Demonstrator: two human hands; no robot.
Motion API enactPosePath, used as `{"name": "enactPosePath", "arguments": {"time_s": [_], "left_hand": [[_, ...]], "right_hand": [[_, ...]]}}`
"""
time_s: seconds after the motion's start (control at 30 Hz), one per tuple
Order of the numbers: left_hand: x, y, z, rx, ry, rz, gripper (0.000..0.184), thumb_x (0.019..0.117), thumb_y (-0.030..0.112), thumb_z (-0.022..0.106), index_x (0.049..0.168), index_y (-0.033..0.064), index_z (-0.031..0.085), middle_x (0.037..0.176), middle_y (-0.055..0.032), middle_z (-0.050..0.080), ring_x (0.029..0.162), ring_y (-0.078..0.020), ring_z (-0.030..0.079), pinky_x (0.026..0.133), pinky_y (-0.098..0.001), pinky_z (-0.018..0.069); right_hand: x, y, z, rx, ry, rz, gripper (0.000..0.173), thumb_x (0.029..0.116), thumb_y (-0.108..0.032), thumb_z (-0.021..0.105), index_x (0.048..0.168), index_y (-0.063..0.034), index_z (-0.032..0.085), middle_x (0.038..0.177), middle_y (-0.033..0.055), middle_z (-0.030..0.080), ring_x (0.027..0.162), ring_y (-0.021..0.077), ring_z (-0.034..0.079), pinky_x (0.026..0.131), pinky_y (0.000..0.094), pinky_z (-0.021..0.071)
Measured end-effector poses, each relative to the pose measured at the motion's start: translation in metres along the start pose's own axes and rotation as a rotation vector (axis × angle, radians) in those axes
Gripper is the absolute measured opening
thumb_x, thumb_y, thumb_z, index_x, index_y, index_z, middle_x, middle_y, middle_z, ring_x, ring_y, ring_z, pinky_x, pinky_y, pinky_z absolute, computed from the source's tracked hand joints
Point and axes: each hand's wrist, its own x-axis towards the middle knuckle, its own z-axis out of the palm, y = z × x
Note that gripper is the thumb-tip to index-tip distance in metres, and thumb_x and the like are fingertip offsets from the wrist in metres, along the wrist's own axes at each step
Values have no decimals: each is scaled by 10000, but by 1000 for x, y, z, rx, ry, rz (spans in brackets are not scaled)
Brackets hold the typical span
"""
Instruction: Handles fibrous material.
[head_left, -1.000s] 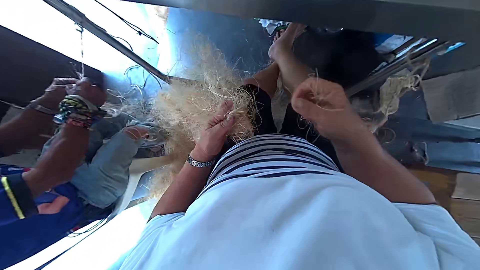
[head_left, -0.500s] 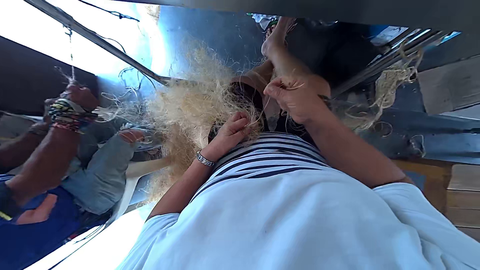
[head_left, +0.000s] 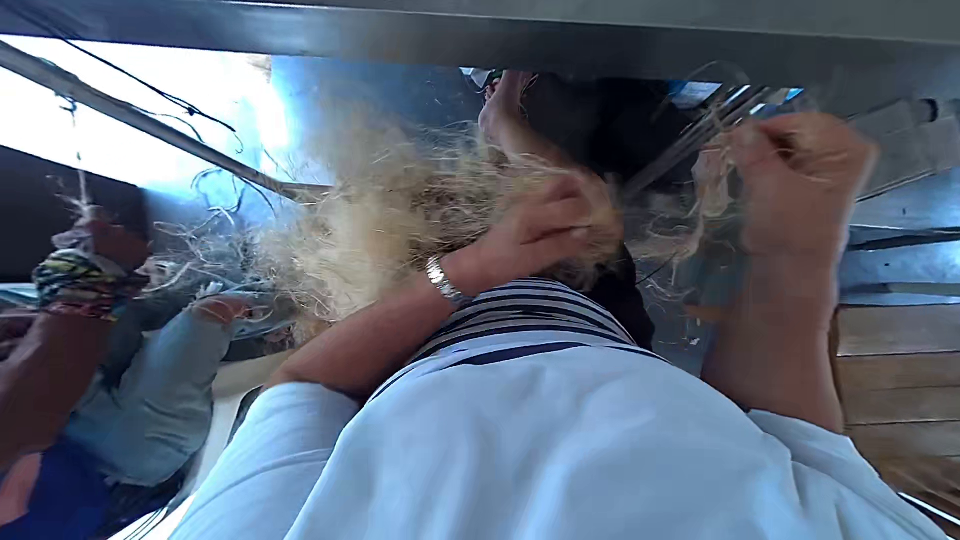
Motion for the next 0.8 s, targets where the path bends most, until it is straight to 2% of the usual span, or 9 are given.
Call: {"name": "enactPosePath", "arguments": {"time_s": [0.07,0.13,0.23,0.27,0.37,0.43,0.53,0.67,0.8], "left_hand": [[19,-18,20,89,-142,-12,284,1004,118,538,1111,-86,702,1217,-256,629,1140,-275,620,983,-400,511],[18,-42,38,184,-306,-208,299,1014,97,559,1222,-94,656,1335,-284,590,1246,-366,588,1058,-489,476],[12,-46,49,286,-525,-380,380,1001,93,573,1354,-45,601,1438,-255,551,1361,-382,516,1141,-521,401],[9,-39,45,315,-577,-404,403,990,82,577,1383,-3,596,1449,-234,546,1367,-375,507,1143,-529,394],[-3,-13,14,470,-611,-444,360,1000,64,536,1341,88,646,1469,-157,544,1337,-338,544,1079,-560,459],[-24,4,-15,509,-407,-399,342,997,12,528,1290,77,693,1362,-144,638,1267,-306,613,1049,-532,504],[-61,8,-64,798,-61,-407,338,999,94,514,1287,75,689,1318,-185,640,1235,-357,600,1019,-557,482],[-105,1,-100,1050,-84,-760,430,997,202,584,1423,151,600,1519,-273,458,1418,-546,368,1079,-784,247],[-142,3,-92,1006,-69,-805,286,992,130,557,1231,36,682,1343,-266,604,1280,-506,534,1082,-760,293]], "right_hand": [[-2,-5,-8,-123,0,5,275,1033,-204,572,1142,28,673,1072,15,682,942,-42,608,872,176,508],[-5,-15,4,-216,-171,77,360,995,-236,608,1229,30,671,1089,117,697,904,47,634,831,249,542],[-8,-10,51,-262,-564,314,545,900,-302,788,1349,-33,638,1181,228,694,1057,351,678,942,595,527],[-14,1,66,-222,-657,381,568,891,-306,803,1358,-34,630,1171,237,692,1064,381,668,946,632,504],[-32,32,86,-36,-807,426,404,880,-223,802,1199,-5,685,1048,155,718,954,246,692,897,500,560],[-45,40,90,-121,-878,385,278,884,-230,810,1036,-12,727,922,172,710,883,320,682,829,612,527],[-63,44,78,-264,-816,258,217,952,-213,709,943,4,704,846,219,681,844,424,672,755,698,493],[-53,21,15,-577,-542,325,261,1038,-178,577,1038,60,684,969,332,678,946,552,659,777,760,468],[-64,23,-56,-812,-281,624,340,1048,-193,539,1158,113,637,1124,423,622,1094,652,576,841,843,386]]}}
